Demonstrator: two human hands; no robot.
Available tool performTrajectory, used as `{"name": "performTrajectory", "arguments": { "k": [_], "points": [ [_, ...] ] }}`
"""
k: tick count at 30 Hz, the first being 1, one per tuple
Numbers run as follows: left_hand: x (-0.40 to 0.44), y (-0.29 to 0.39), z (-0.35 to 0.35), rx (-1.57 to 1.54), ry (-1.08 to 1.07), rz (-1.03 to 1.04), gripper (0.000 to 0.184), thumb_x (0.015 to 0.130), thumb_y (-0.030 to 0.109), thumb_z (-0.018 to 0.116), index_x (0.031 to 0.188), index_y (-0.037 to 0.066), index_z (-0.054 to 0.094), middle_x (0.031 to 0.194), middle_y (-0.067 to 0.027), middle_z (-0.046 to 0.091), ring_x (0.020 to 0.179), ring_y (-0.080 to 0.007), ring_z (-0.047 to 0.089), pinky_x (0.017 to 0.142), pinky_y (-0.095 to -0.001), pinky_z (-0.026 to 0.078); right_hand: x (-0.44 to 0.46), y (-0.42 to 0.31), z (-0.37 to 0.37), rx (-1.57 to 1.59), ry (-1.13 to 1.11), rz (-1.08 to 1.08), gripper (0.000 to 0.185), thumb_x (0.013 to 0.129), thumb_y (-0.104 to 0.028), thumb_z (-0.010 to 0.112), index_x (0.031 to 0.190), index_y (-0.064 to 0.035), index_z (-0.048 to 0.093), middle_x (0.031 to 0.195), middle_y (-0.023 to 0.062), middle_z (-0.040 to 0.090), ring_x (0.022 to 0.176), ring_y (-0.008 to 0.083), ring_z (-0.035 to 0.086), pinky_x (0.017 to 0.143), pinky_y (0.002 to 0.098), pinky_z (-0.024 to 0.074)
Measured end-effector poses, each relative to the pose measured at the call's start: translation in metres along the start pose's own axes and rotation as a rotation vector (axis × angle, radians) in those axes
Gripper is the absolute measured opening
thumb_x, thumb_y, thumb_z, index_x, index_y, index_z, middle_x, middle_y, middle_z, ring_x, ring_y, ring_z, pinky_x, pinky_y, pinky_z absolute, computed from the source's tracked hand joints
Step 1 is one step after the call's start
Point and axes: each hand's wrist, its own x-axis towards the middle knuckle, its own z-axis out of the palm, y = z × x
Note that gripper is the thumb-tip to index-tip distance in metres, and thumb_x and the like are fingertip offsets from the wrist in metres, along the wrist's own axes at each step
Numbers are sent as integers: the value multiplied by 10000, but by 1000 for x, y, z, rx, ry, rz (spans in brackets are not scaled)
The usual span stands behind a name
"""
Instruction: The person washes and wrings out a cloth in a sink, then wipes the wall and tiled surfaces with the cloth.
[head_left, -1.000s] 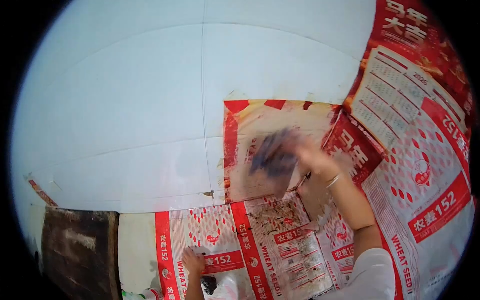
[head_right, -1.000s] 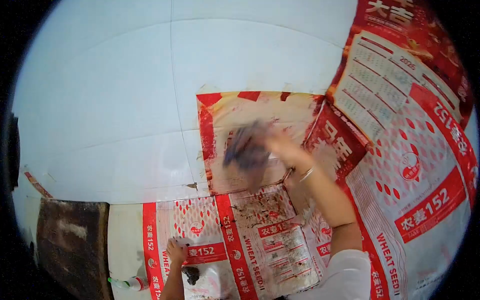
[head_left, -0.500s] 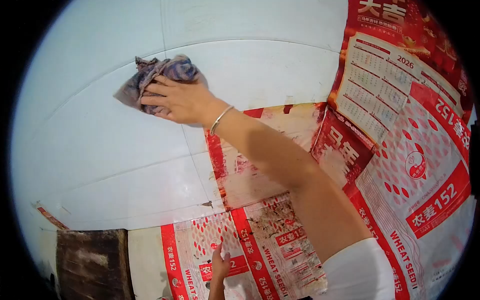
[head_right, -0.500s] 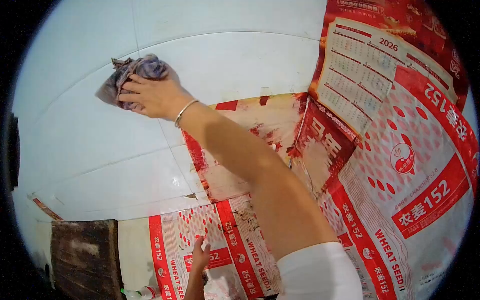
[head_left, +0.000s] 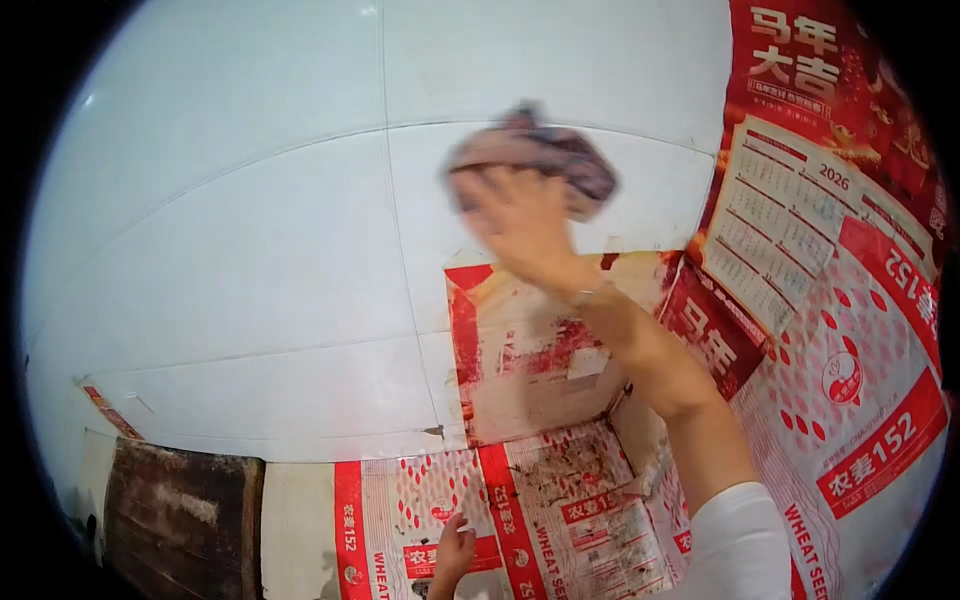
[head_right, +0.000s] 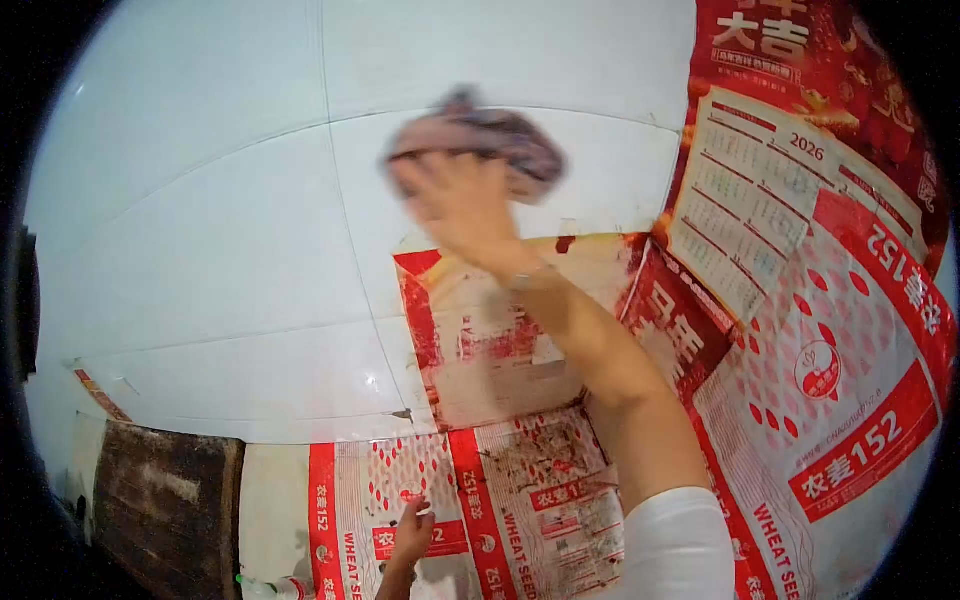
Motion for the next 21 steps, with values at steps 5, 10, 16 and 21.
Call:
{"name": "performTrajectory", "arguments": {
  "k": [5, 10, 16, 21],
  "points": [
    [13, 44, 12, -71, -114, 58, 445, 916, 147, 558, 1302, -27, 424, 1180, -186, 584, 879, -188, 634, 751, -304, 507, 119, -44, 14, 56, 118, -333, 216, 846, -350, 529, 855, -198, 682, 933, 35, 660, 1020, 237, 540, 951, 518, 290],
    [8, 32, -8, -90, -102, 1, 450, 939, 171, 544, 1340, 26, 398, 1252, -133, 548, 961, -199, 630, 665, -289, 529, 129, 85, -9, -123, 537, 44, 433, 837, -459, 521, 968, -95, 716, 1090, 145, 644, 1095, 345, 521, 939, 532, 318],
    [13, -46, -37, -109, 13, 107, 409, 933, 199, 543, 1307, 58, 455, 1192, -152, 590, 995, -261, 619, 804, -351, 507, 84, 182, -33, -158, 592, 808, 651, 926, -549, 354, 1432, -141, 337, 1427, 132, 407, 1358, 314, 285, 1041, 615, 172],
    [25, 67, -30, 114, 115, 263, 324, 939, 155, 524, 1237, 31, 515, 1085, -160, 633, 979, -274, 617, 842, -342, 484, 144, 23, -6, -163, 444, 77, 387, 827, -273, 578, 1205, -190, 578, 1202, 60, 558, 1169, 288, 459, 947, 593, 294]
  ]
}}
